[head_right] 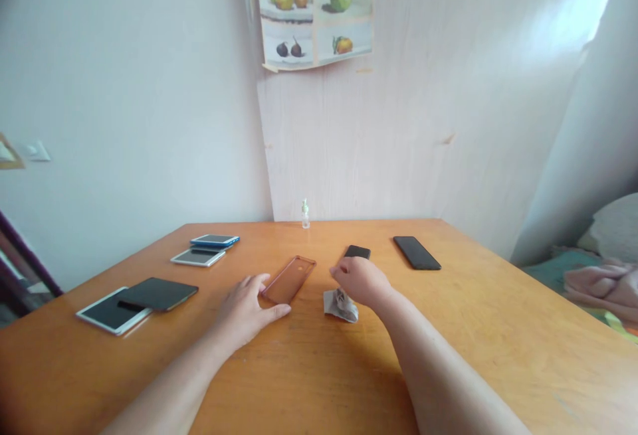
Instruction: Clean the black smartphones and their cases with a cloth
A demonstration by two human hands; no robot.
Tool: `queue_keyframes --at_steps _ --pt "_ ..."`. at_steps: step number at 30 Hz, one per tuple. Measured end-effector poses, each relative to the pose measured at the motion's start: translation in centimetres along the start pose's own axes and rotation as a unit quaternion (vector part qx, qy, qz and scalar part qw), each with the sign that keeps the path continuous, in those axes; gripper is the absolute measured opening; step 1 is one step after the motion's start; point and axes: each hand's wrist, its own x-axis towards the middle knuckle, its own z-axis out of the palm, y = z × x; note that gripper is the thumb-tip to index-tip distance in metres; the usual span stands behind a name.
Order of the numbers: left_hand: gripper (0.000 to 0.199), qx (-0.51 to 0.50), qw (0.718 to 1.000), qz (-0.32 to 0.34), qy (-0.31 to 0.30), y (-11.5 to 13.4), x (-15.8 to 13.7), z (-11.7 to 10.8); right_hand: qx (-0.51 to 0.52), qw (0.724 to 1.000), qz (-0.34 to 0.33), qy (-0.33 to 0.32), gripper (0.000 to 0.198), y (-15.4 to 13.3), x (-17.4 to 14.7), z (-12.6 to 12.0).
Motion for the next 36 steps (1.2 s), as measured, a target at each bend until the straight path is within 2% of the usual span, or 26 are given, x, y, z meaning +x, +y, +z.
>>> queue_keyframes --at_steps 4,7,13,17,20,27,32,36 --pt "0.064 -0.018 1.000 0.010 -0.017 0.8 -0.3 -0.4 -0.019 0.994 0.080 0.072 0.038 1.5 0.8 -0.3" --pt "0.057 -0.055 0.998 0.032 -0.024 1.2 -0.6 -0.6 -0.056 0.985 0.126 0.101 0.046 2.6 1.1 0.4" --pt "0.054 -0.134 0.984 0.112 -0.037 1.3 -0.8 0.0 -0.120 0.978 0.148 0.084 0.076 2.0 1.4 3.0" --pt "0.053 -0.158 0.977 0.137 -0.044 1.3 -0.9 0.3 -0.133 0.978 0.136 0.084 0.091 0.8 1.7 4.0" --pt "0.053 -0.170 0.973 0.146 -0.049 1.4 -1.0 0.3 -0.144 0.974 0.154 0.082 0.096 0.5 1.8 4.0" --pt "0.050 -0.173 0.973 0.142 -0.058 1.7 -1.1 0.1 -0.169 0.960 0.219 0.050 0.096 1.4 1.6 2.8" --pt "0.049 -0.167 0.975 0.138 -0.053 1.7 -1.0 0.0 -0.180 0.953 0.245 0.013 0.080 2.7 1.3 1.7" --pt "0.045 -0.162 0.976 0.136 -0.047 1.8 -1.0 0.0 -0.189 0.950 0.247 0.016 0.075 3.0 1.0 1.3"
